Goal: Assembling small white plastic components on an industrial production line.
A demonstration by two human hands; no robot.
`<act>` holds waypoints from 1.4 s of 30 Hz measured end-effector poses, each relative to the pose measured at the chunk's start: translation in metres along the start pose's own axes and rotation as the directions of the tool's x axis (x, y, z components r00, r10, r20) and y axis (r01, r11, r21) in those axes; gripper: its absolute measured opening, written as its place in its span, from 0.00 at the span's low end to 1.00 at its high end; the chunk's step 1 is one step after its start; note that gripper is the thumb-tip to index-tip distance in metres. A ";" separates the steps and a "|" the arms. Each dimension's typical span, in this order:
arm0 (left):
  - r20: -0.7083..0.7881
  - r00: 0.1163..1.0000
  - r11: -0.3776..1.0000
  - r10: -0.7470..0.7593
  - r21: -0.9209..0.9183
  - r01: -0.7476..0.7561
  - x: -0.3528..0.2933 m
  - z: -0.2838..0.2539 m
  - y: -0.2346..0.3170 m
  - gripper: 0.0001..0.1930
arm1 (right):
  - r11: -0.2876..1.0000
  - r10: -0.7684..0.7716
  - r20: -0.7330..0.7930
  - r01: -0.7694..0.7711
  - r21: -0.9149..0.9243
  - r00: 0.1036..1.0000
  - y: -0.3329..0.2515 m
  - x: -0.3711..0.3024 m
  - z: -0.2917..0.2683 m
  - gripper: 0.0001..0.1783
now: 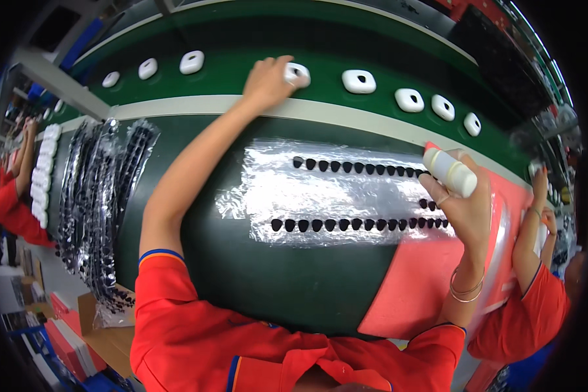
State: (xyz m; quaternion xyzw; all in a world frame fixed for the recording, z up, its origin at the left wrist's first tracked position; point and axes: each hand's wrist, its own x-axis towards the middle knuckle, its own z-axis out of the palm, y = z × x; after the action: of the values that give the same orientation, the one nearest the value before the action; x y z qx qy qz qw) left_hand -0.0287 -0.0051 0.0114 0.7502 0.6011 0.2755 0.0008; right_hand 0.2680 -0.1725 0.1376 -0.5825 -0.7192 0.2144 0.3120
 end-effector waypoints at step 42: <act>0.553 0.752 0.119 0.359 -0.826 0.551 -0.081 -0.074 0.145 0.26 | 0.933 -0.154 0.032 0.135 0.334 0.987 -0.008 0.015 0.035 0.11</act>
State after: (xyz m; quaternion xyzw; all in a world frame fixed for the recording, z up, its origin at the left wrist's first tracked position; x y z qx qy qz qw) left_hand 0.0612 -0.1425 0.0886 0.5490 0.2712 0.3206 0.7227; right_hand 0.2361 -0.1577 0.1205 -0.4609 -0.7226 0.3253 0.3995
